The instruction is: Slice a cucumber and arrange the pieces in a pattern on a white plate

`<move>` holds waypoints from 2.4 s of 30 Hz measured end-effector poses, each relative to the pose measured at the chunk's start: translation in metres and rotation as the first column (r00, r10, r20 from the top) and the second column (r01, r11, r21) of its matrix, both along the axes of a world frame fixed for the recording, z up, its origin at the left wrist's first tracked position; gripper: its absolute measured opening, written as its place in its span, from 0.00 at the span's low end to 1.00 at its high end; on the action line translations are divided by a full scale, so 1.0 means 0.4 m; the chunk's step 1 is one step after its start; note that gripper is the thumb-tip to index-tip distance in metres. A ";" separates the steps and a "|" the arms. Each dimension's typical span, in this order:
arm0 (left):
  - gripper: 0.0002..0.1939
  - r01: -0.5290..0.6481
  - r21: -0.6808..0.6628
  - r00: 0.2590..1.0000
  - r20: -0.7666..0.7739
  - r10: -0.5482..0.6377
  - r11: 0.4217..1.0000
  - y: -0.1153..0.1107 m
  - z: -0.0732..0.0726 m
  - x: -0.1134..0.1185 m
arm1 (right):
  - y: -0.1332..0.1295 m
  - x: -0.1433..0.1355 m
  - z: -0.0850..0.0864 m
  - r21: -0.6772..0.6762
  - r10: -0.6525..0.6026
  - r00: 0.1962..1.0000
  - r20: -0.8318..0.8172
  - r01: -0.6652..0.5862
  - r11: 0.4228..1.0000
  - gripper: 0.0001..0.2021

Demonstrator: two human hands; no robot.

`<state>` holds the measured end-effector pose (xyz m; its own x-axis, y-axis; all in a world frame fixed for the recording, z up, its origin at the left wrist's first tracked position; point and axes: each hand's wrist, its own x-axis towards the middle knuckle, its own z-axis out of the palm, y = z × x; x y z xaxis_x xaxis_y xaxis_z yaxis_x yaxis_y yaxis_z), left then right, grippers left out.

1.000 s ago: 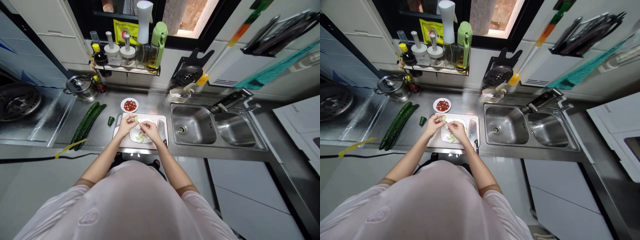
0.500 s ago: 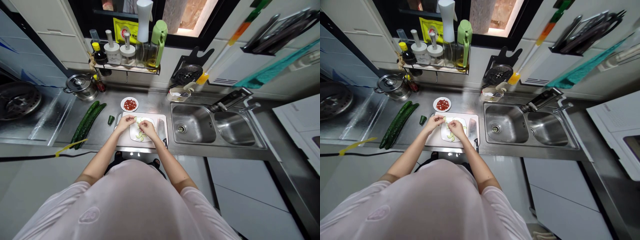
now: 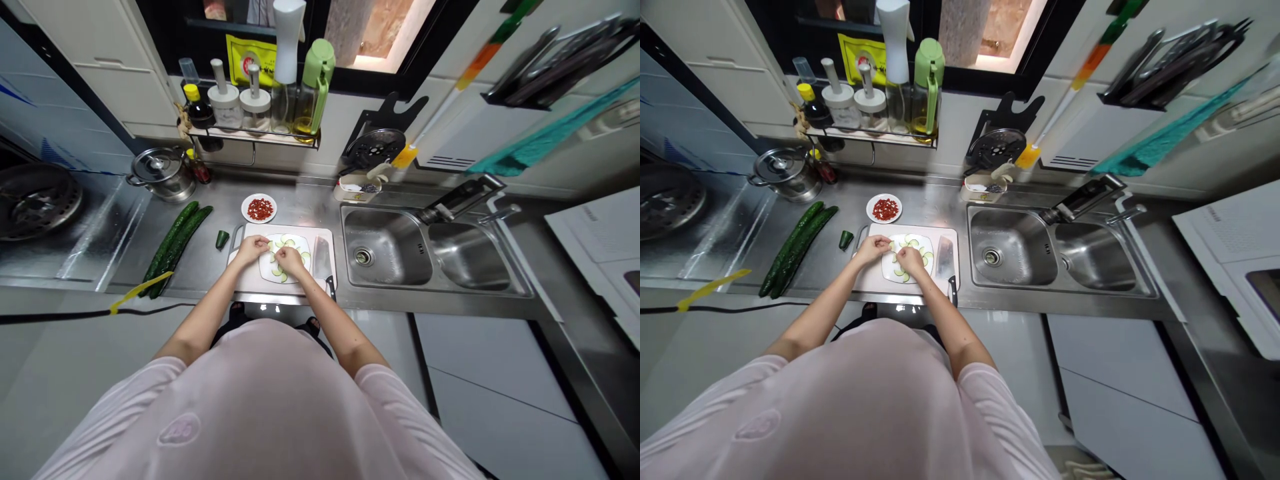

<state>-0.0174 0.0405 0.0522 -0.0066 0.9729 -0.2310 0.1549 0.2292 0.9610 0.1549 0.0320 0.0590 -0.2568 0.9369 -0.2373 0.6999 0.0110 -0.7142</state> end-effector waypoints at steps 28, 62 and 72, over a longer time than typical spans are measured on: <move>0.15 0.241 0.070 0.667 -0.737 -0.113 0.968 -0.028 0.016 0.026 | -0.020 -0.048 -0.008 0.059 0.137 0.860 0.492 -0.190 0.980 0.11; 0.16 0.324 0.048 0.569 -0.808 -0.154 0.945 -0.039 0.014 0.005 | -0.053 -0.041 -0.012 0.070 0.221 0.853 0.473 -0.286 0.956 0.15; 0.16 0.342 0.071 0.569 -0.809 -0.146 0.937 -0.041 0.018 0.006 | -0.055 -0.037 0.011 0.055 0.231 0.850 0.473 -0.290 0.956 0.17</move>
